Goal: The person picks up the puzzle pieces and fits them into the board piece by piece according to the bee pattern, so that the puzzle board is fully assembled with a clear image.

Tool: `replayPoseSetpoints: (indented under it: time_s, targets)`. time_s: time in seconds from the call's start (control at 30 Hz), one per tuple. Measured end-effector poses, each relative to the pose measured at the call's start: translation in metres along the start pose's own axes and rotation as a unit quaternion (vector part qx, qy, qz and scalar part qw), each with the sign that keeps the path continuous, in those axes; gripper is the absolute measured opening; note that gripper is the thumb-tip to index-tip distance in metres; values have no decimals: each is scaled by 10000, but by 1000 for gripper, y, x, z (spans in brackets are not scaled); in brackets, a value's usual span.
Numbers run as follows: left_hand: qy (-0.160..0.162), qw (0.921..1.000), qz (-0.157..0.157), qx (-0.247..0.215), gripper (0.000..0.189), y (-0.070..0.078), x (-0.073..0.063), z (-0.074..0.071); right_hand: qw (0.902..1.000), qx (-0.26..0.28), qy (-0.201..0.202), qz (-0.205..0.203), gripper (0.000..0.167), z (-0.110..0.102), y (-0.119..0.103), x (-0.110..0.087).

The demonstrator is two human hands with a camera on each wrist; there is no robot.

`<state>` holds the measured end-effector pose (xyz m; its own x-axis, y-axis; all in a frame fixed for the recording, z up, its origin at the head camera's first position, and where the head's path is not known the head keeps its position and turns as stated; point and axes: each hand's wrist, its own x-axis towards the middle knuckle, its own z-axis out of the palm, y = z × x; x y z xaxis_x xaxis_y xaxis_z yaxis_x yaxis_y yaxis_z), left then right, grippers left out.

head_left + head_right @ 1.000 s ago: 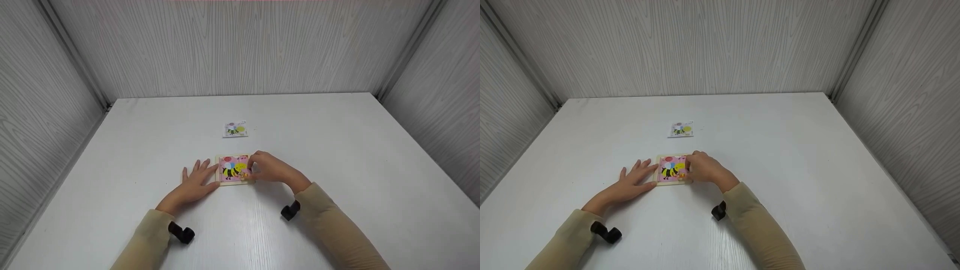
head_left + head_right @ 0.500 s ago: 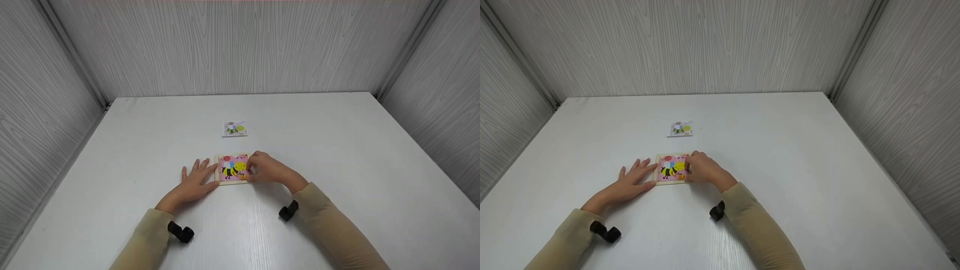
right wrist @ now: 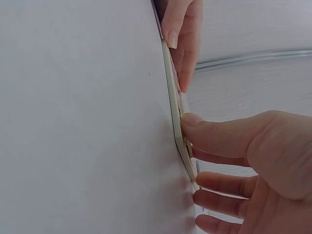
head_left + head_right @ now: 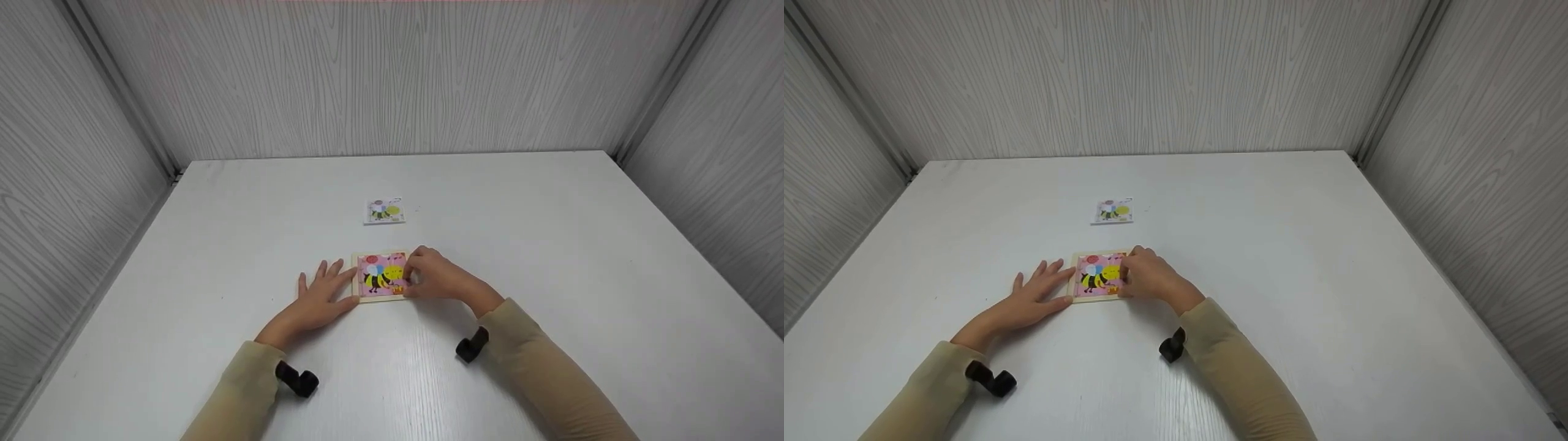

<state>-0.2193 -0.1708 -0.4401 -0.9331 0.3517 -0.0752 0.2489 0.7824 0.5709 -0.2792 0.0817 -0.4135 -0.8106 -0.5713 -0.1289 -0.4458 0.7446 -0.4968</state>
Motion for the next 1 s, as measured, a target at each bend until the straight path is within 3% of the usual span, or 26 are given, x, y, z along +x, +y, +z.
replayPoseSetpoints:
  time_s: [0.33,0.53,1.0]
  targets:
    - [-10,10000,36,-74,63,-1,-1,0,9995,247,38,170,16,-1,3,3]
    - [2,9999,63,-112,62,-3,0,1,9995,236,79,-171,17,1,5,0]
    - [-73,10000,-27,9,63,-3,2,0,9984,-121,133,-532,15,2,5,1]
